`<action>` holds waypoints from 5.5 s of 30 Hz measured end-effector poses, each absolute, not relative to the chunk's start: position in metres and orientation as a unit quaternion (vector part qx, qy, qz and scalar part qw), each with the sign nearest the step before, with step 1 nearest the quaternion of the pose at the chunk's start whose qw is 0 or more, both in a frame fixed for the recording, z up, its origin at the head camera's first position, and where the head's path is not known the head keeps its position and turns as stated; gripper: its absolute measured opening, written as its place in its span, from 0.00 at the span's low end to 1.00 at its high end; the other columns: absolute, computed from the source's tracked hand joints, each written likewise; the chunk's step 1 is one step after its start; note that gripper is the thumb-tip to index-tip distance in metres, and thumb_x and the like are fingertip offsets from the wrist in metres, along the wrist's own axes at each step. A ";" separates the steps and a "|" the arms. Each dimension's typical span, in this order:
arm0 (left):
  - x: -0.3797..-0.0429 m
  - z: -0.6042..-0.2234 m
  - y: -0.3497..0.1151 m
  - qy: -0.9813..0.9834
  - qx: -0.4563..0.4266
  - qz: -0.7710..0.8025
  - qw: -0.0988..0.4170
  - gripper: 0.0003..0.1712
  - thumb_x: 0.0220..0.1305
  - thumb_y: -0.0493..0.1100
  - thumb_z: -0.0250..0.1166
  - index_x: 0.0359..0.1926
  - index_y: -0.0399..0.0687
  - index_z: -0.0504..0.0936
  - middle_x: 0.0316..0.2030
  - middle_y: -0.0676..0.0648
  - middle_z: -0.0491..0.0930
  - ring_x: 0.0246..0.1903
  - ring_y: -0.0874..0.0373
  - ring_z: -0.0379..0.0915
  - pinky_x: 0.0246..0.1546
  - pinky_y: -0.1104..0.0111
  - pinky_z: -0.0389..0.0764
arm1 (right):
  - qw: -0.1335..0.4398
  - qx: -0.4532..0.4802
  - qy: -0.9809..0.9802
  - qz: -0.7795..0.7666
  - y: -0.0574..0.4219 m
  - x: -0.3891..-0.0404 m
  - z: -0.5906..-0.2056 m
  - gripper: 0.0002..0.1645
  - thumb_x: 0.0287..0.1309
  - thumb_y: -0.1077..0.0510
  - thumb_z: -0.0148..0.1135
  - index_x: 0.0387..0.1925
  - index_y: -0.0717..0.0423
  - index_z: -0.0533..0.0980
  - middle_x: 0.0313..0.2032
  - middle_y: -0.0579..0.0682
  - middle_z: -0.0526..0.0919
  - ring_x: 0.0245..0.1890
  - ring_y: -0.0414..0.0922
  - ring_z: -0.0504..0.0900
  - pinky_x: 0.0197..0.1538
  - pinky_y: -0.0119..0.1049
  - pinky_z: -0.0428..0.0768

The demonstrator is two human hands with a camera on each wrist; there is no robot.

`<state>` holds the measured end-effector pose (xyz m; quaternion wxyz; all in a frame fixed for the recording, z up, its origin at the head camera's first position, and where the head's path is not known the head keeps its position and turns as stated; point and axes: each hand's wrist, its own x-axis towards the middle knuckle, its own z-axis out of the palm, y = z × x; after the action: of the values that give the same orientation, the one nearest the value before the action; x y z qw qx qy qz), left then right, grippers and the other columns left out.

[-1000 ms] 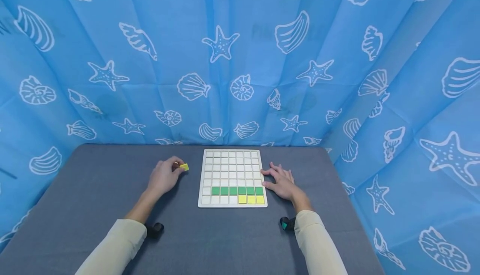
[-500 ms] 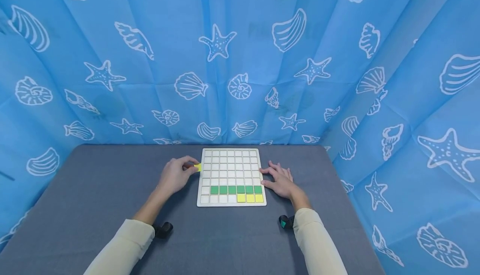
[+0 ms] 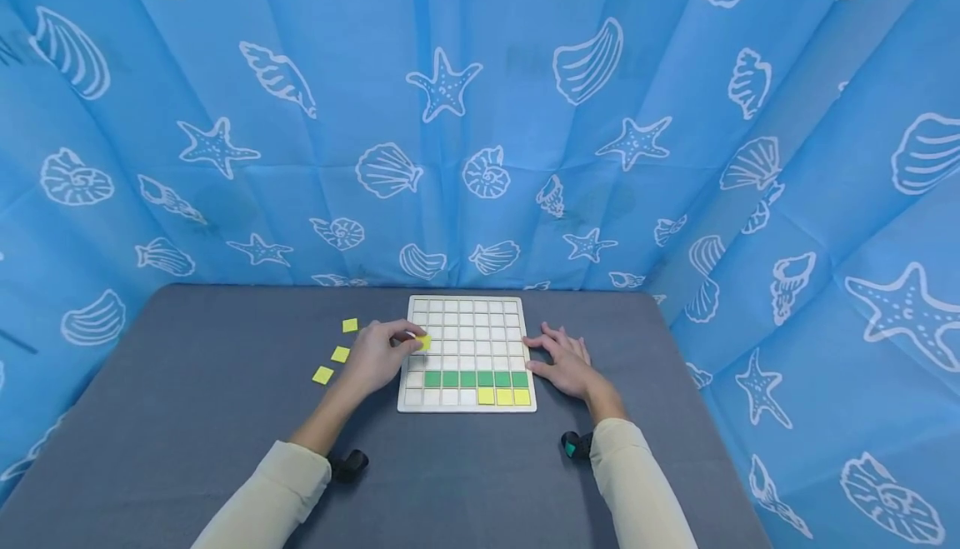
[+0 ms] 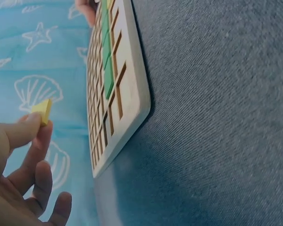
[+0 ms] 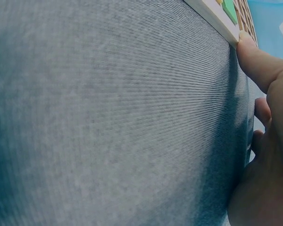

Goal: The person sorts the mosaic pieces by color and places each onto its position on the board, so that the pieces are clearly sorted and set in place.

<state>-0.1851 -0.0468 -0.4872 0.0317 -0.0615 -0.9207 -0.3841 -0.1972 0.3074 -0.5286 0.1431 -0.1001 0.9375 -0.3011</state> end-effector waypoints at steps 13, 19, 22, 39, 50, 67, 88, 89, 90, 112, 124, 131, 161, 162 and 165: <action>-0.177 -0.494 -0.032 -0.904 -0.087 -0.419 0.004 0.06 0.59 0.50 0.76 0.39 0.65 0.92 0.31 0.61 0.87 0.37 0.60 0.77 0.38 0.64 0.72 | 0.142 -0.100 0.938 -0.301 0.308 -0.196 -0.521 0.34 0.70 0.38 0.58 0.71 0.45 0.69 0.81 0.63 0.46 0.79 0.72 0.34 0.74 0.71 0.27; -0.172 -0.500 -0.021 -0.899 -0.109 -0.424 -0.030 0.06 0.59 0.51 0.76 0.39 0.65 0.92 0.34 0.61 0.88 0.40 0.61 0.79 0.41 0.63 0.74 | 0.150 -0.100 0.936 -0.301 0.309 -0.198 -0.526 0.32 0.71 0.41 0.59 0.71 0.46 0.69 0.81 0.63 0.45 0.80 0.71 0.34 0.74 0.71 0.26; -0.169 -0.502 -0.016 -0.898 -0.117 -0.422 -0.049 0.06 0.60 0.51 0.75 0.39 0.64 0.92 0.34 0.61 0.88 0.39 0.63 0.79 0.42 0.62 0.75 | 0.150 -0.096 0.936 -0.302 0.309 -0.198 -0.527 0.32 0.71 0.42 0.59 0.71 0.46 0.69 0.81 0.63 0.46 0.80 0.71 0.33 0.74 0.72 0.27; -0.158 -0.506 0.004 -0.915 -0.180 -0.357 -0.058 0.06 0.58 0.51 0.76 0.38 0.64 0.93 0.31 0.65 0.87 0.36 0.68 0.75 0.45 0.65 0.73 | 0.156 -0.091 0.937 -0.298 0.305 -0.193 -0.524 0.32 0.71 0.41 0.58 0.71 0.46 0.69 0.81 0.64 0.46 0.79 0.71 0.34 0.74 0.72 0.28; -0.152 -0.508 0.012 -0.939 -0.241 -0.243 0.008 0.03 0.57 0.53 0.77 0.33 0.64 0.92 0.24 0.64 0.84 0.31 0.65 0.70 0.41 0.63 0.70 | 0.146 -0.101 0.938 -0.297 0.305 -0.192 -0.521 0.33 0.71 0.40 0.58 0.71 0.47 0.70 0.80 0.66 0.47 0.78 0.74 0.35 0.73 0.74 0.30; -0.154 -0.503 0.015 -0.950 -0.276 -0.144 0.021 0.07 0.57 0.56 0.76 0.36 0.66 0.93 0.32 0.59 0.82 0.29 0.62 0.61 0.30 0.68 0.60 | 0.160 -0.088 0.939 -0.293 0.305 -0.193 -0.520 0.33 0.70 0.39 0.58 0.71 0.46 0.70 0.81 0.64 0.46 0.79 0.72 0.34 0.74 0.71 0.29; -0.163 -0.491 -0.001 -0.956 -0.257 -0.122 0.070 0.33 0.61 0.67 0.70 0.65 0.67 0.80 0.64 0.51 0.76 0.64 0.50 0.69 0.59 0.51 0.76 | 0.157 -0.091 0.938 -0.297 0.303 -0.195 -0.516 0.34 0.70 0.39 0.59 0.71 0.46 0.70 0.80 0.65 0.46 0.79 0.74 0.33 0.73 0.73 0.28; -0.164 -0.491 -0.004 -0.956 -0.255 -0.125 0.070 0.34 0.60 0.67 0.70 0.66 0.67 0.78 0.66 0.50 0.75 0.66 0.48 0.68 0.62 0.49 0.74 | 0.158 -0.090 0.938 -0.295 0.303 -0.195 -0.516 0.33 0.70 0.39 0.59 0.71 0.46 0.70 0.81 0.65 0.45 0.79 0.73 0.33 0.74 0.73 0.28; -0.166 -0.491 -0.006 -0.956 -0.253 -0.130 0.068 0.36 0.60 0.67 0.70 0.67 0.67 0.78 0.68 0.49 0.74 0.68 0.47 0.66 0.65 0.48 0.72 | 0.158 -0.089 0.939 -0.293 0.303 -0.195 -0.516 0.33 0.70 0.39 0.59 0.71 0.46 0.70 0.81 0.64 0.45 0.79 0.73 0.33 0.74 0.72 0.28; -0.182 -0.505 -0.053 -0.968 -0.198 -0.152 0.032 0.54 0.57 0.79 0.62 0.80 0.72 0.54 0.83 0.48 0.45 0.82 0.37 0.34 0.78 0.37 0.40 | 0.155 -0.094 0.938 -0.296 0.301 -0.195 -0.515 0.32 0.71 0.43 0.59 0.71 0.47 0.69 0.80 0.65 0.46 0.79 0.72 0.34 0.74 0.73 0.29; -0.191 -0.512 -0.081 -0.977 -0.159 -0.134 0.041 0.53 0.60 0.76 0.62 0.80 0.69 0.55 0.82 0.46 0.48 0.81 0.36 0.35 0.77 0.35 0.40 | 0.157 -0.091 0.938 -0.296 0.304 -0.194 -0.517 0.33 0.71 0.41 0.59 0.71 0.46 0.69 0.81 0.65 0.46 0.79 0.73 0.34 0.74 0.73 0.28; -0.198 -0.514 -0.099 -0.980 -0.139 -0.135 0.052 0.52 0.61 0.75 0.63 0.80 0.68 0.55 0.81 0.44 0.50 0.81 0.34 0.37 0.77 0.35 0.40 | 0.146 -0.102 0.937 -0.301 0.307 -0.195 -0.524 0.34 0.71 0.39 0.58 0.72 0.45 0.69 0.81 0.63 0.47 0.79 0.72 0.34 0.74 0.72 0.28; -0.231 -0.505 -0.147 -0.954 -0.015 -0.284 -0.095 0.49 0.67 0.55 0.69 0.80 0.48 0.55 0.75 0.30 0.61 0.72 0.28 0.59 0.66 0.36 0.67 | 0.153 -0.093 0.937 -0.300 0.305 -0.196 -0.524 0.34 0.71 0.40 0.58 0.72 0.46 0.68 0.81 0.64 0.46 0.80 0.71 0.34 0.74 0.72 0.28; -0.232 -0.503 -0.148 -0.952 -0.013 -0.288 -0.098 0.48 0.68 0.54 0.69 0.80 0.48 0.56 0.75 0.30 0.61 0.71 0.28 0.59 0.65 0.36 0.68 | 0.152 -0.092 0.937 -0.301 0.305 -0.196 -0.525 0.34 0.70 0.40 0.58 0.72 0.46 0.68 0.81 0.64 0.46 0.80 0.71 0.34 0.74 0.72 0.28; -0.235 -0.499 -0.150 -0.951 -0.008 -0.292 -0.105 0.41 0.70 0.51 0.67 0.77 0.47 0.62 0.73 0.32 0.66 0.69 0.30 0.64 0.61 0.39 0.73 | 0.151 -0.092 0.935 -0.306 0.306 -0.196 -0.525 0.34 0.70 0.40 0.59 0.72 0.45 0.69 0.81 0.63 0.47 0.80 0.71 0.34 0.74 0.72 0.28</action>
<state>-0.2349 -0.1502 -0.4995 -0.1050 -0.0079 -0.9507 -0.2918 -0.1957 0.3061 -0.5253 0.1507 -0.0920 0.9354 -0.3064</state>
